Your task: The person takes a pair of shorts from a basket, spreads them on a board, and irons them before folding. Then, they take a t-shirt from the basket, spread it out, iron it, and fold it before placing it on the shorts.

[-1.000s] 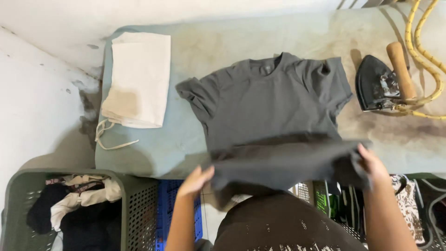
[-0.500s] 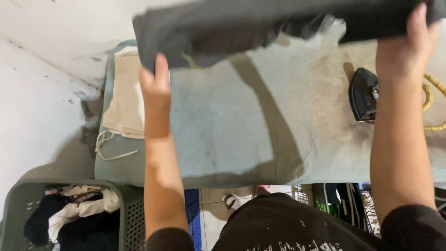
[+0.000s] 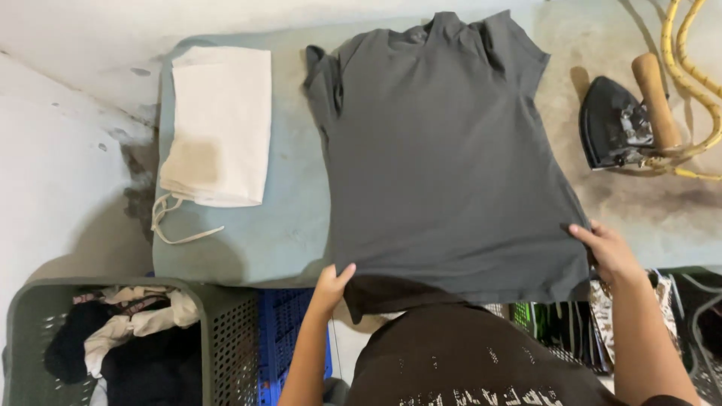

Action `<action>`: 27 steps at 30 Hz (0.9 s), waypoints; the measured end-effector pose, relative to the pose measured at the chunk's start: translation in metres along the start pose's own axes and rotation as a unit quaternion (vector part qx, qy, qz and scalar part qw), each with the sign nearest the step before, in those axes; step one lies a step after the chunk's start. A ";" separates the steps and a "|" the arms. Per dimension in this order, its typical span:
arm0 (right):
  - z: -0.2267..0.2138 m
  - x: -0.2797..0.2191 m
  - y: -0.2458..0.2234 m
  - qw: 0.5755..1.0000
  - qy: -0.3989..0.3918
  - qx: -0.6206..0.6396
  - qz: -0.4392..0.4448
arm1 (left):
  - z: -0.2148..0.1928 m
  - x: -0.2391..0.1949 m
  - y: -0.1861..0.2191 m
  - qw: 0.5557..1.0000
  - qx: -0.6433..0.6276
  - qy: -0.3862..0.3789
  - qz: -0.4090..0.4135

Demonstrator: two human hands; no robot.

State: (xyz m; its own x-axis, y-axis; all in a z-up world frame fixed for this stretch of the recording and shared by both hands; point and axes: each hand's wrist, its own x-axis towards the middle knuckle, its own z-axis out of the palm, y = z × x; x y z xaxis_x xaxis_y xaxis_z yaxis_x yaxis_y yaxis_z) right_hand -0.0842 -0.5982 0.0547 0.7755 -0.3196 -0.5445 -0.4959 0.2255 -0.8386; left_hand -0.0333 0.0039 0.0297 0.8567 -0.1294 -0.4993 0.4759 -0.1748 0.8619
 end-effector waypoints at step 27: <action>-0.006 0.108 -0.187 0.916 0.046 -0.395 -0.043 | -0.020 0.253 0.064 0.974 -0.098 0.202 0.019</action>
State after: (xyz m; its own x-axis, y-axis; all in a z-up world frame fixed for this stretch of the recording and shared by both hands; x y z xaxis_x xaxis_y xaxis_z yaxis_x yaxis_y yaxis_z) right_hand 0.0901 -0.6800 0.1527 0.8069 -0.3901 -0.4436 -0.5907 -0.5298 -0.6085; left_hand 0.2180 -0.0208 -0.0400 0.8637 0.2696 -0.4259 0.4379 0.0172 0.8988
